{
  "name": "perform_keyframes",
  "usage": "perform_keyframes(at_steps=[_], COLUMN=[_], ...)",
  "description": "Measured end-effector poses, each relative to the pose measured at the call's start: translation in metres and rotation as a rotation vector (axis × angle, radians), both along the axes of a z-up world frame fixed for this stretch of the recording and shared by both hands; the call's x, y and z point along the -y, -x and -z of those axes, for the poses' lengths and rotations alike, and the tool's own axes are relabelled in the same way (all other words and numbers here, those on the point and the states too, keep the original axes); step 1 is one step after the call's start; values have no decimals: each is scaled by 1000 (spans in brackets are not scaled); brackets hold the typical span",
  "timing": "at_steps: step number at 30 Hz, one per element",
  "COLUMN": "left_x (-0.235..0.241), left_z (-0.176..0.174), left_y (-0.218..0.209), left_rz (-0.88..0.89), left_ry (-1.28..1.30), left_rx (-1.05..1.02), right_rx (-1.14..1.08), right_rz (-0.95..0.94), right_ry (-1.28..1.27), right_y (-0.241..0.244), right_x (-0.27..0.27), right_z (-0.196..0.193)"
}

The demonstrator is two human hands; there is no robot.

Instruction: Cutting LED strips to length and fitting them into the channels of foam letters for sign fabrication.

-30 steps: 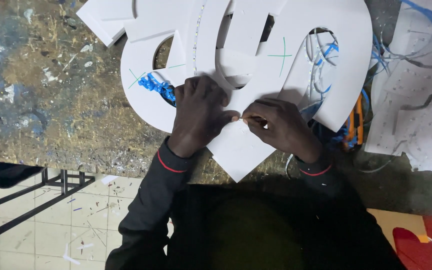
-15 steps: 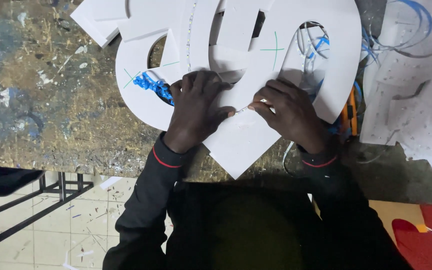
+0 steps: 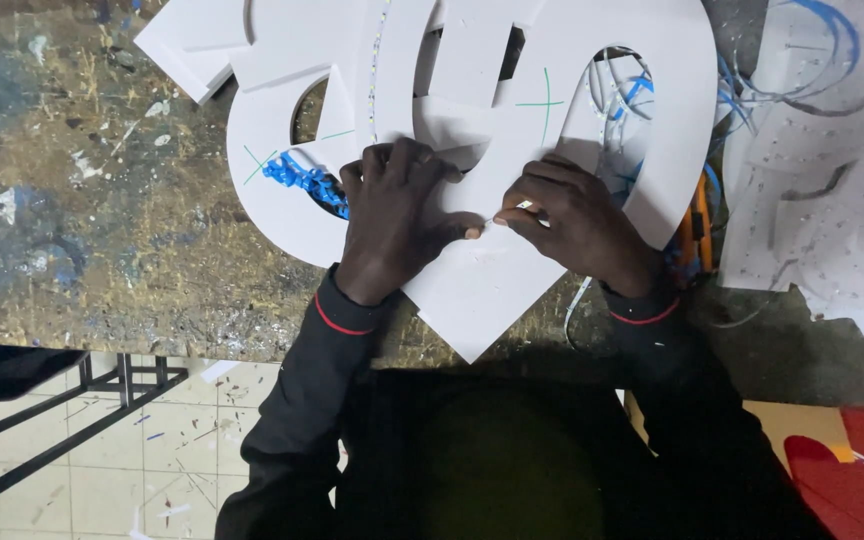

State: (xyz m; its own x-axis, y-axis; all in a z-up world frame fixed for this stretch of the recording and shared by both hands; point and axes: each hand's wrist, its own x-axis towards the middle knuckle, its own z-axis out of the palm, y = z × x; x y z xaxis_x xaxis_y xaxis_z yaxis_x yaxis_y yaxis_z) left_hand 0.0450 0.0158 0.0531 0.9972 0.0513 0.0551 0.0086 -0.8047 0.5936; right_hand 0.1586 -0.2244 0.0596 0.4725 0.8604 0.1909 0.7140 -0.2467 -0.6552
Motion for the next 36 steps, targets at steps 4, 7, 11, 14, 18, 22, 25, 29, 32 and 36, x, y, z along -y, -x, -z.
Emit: perform_keyframes(at_steps=[4,7,11,14,18,22,25,29,32,36], left_x=[1,7,15,17,15,15,22,24,25,24], left_z=[-2,1,-7,-5,3,12,20,19,16,14], left_y=[-3,-4,-4,-6,-9,-11,-11,-8,-8,-8], left_rz=[7,-19,-10,32,57,13,-11,0,0,-25], left_ry=[-6,-57,-147,-185,-123,-45,-112,-117,-77,4], left_rx=[-15,-66,-85,-93,-106,-75,-99,-99,-94,-102], right_rx=[-54,-13,21,57,83,132,122,129,165,142], right_rz=[-14,-29,-41,-40,-53,-44,-43,-36,-2,35], right_ry=[0,11,18,19,-12,4,-3,20,60,82], right_y=[-3,-3,-2,-2,-2,-3,-1,-2,-13,-23], right_x=[3,0,0,2,2,5,3,5,15,22], right_z=[3,3,12,18,11,20,15,-1,-1,12])
